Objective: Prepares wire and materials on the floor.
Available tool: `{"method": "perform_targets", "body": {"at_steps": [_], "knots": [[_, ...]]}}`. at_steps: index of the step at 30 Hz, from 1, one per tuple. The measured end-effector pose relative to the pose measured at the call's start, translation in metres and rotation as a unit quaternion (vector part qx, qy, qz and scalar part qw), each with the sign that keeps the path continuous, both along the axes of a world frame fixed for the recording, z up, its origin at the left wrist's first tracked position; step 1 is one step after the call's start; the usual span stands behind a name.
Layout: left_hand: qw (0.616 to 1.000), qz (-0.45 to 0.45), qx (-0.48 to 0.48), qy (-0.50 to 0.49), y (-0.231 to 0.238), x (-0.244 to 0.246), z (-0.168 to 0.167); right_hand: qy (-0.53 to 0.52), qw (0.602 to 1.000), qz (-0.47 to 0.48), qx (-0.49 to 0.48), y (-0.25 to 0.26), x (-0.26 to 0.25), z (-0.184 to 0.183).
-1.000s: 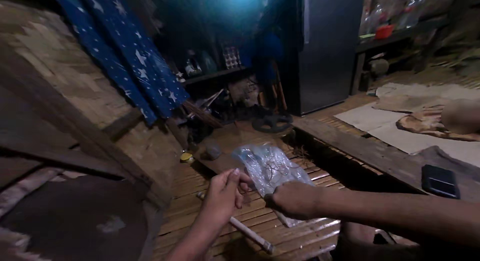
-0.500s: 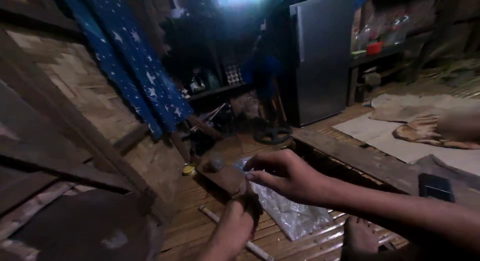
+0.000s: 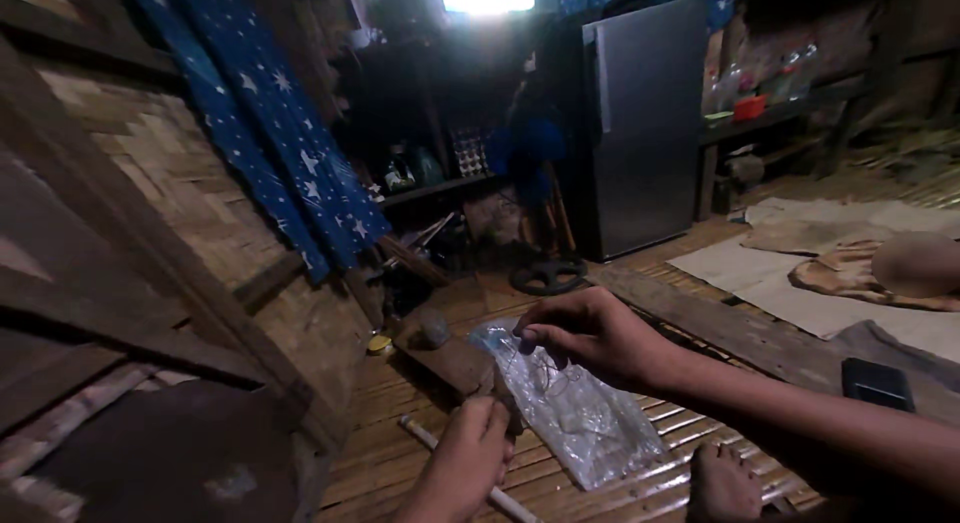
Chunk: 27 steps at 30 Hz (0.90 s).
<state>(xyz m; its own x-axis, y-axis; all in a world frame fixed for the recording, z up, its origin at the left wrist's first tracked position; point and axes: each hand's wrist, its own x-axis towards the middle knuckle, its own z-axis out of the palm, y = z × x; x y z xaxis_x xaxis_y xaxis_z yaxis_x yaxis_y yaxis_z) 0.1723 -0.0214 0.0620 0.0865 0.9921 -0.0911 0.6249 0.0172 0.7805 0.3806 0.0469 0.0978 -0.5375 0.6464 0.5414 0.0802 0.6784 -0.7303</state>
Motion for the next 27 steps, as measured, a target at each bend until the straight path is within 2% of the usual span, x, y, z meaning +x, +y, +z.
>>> {"method": "perform_targets", "body": {"at_steps": [9,14,18,23,27], "knots": [[1.0,0.007,0.014,0.0,0.002,-0.009,0.0,0.012,0.999,-0.046,-0.02,0.004,0.001,0.0],[0.999,0.015,0.028,0.004,0.003,-0.013,0.001,0.014,0.999,-0.025,-0.034,0.008,0.003,-0.001],[0.988,-0.03,0.143,-0.041,-0.003,-0.022,0.002,0.049,0.998,-0.031,-0.026,0.005,0.009,0.006],[0.929,-0.054,0.353,-0.094,-0.016,-0.03,0.014,0.106,0.993,-0.057,0.012,0.009,0.028,0.018],[0.906,-0.061,0.414,-0.059,-0.039,-0.027,0.032,0.148,0.989,-0.002,-0.006,0.004,0.04,0.025]]}}
